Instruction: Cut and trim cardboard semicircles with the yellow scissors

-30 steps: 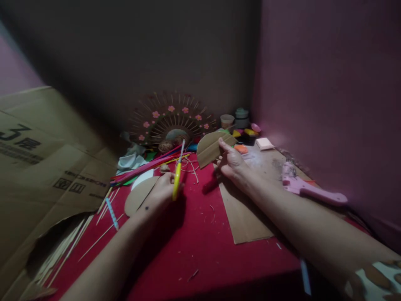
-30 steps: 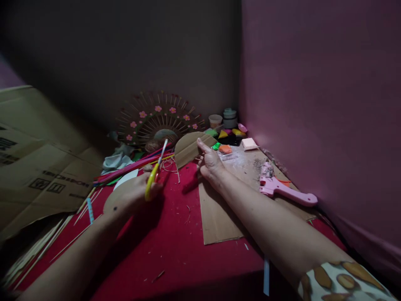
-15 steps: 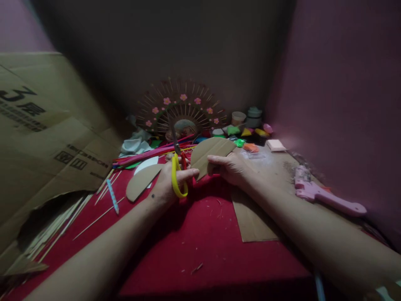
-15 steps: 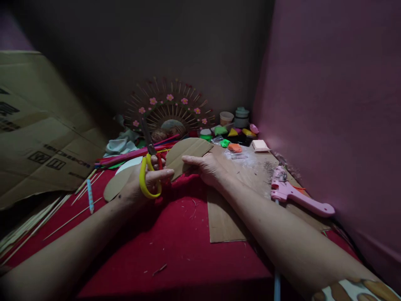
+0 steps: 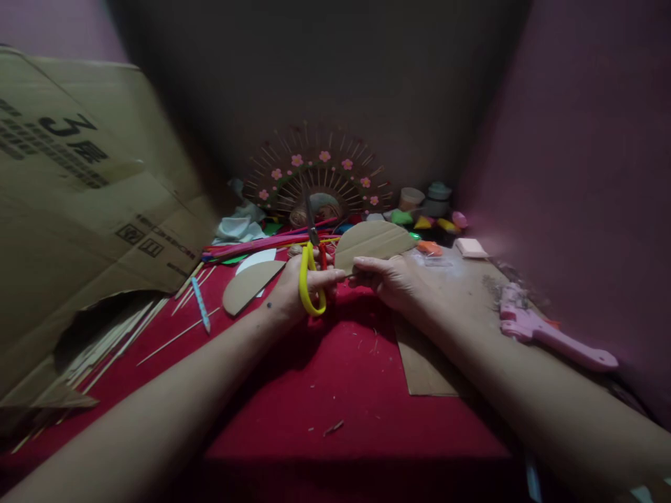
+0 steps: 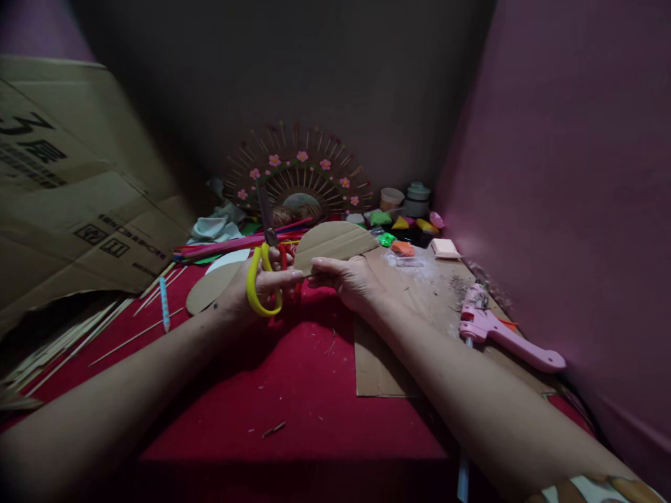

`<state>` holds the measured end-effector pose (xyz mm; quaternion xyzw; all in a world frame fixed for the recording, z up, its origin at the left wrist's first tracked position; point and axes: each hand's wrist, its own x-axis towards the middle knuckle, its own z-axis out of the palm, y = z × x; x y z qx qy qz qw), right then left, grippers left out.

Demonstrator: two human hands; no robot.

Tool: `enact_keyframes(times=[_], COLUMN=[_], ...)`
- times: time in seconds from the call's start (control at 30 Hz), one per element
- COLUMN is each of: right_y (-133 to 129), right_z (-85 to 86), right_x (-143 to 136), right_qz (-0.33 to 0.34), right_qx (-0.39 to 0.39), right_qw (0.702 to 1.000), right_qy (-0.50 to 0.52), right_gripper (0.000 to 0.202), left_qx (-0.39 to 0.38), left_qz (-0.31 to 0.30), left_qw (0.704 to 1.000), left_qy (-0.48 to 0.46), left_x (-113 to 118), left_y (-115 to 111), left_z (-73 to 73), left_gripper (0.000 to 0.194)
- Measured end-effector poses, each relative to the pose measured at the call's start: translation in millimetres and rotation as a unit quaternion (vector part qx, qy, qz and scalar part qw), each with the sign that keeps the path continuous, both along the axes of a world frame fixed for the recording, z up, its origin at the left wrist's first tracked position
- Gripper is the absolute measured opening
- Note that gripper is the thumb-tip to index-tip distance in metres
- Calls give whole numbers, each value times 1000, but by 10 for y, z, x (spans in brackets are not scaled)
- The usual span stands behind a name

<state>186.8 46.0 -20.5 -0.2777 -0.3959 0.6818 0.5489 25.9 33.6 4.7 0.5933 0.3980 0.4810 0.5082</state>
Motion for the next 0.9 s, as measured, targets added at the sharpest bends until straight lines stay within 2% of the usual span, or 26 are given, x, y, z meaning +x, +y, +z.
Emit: enact_keyframes(times=[0.27, 0.37, 0.53, 0.67, 0.83, 0.9], right_y=[-98, -104, -70, -38, -17, -14], right_z=[15, 38, 79, 65, 75, 110], right_x=[-64, -66, -50, -35, -26, -15], right_qz=[41, 16, -47, -66, -88, -106], right_qx=[12, 11, 28, 7, -1, -2], right_qw=[998, 998, 998, 998, 996, 994], right_qy=[-50, -66, -13, 9, 28, 41], right_gripper=[9, 12, 9, 8, 10, 10], left_qx=[58, 60, 22, -15, -65, -94], left_qz=[13, 15, 8, 12, -43, -41], left_qw=[993, 991, 997, 998, 996, 992], left_qy=[101, 115, 71, 56, 51, 74], left_x=[-5, -6, -2, -14, 6, 25], left_y=[-78, -100, -79, -47, -6, 7], left_z=[113, 117, 115, 104, -31, -96], left_gripper=[27, 26, 25, 22, 20, 18])
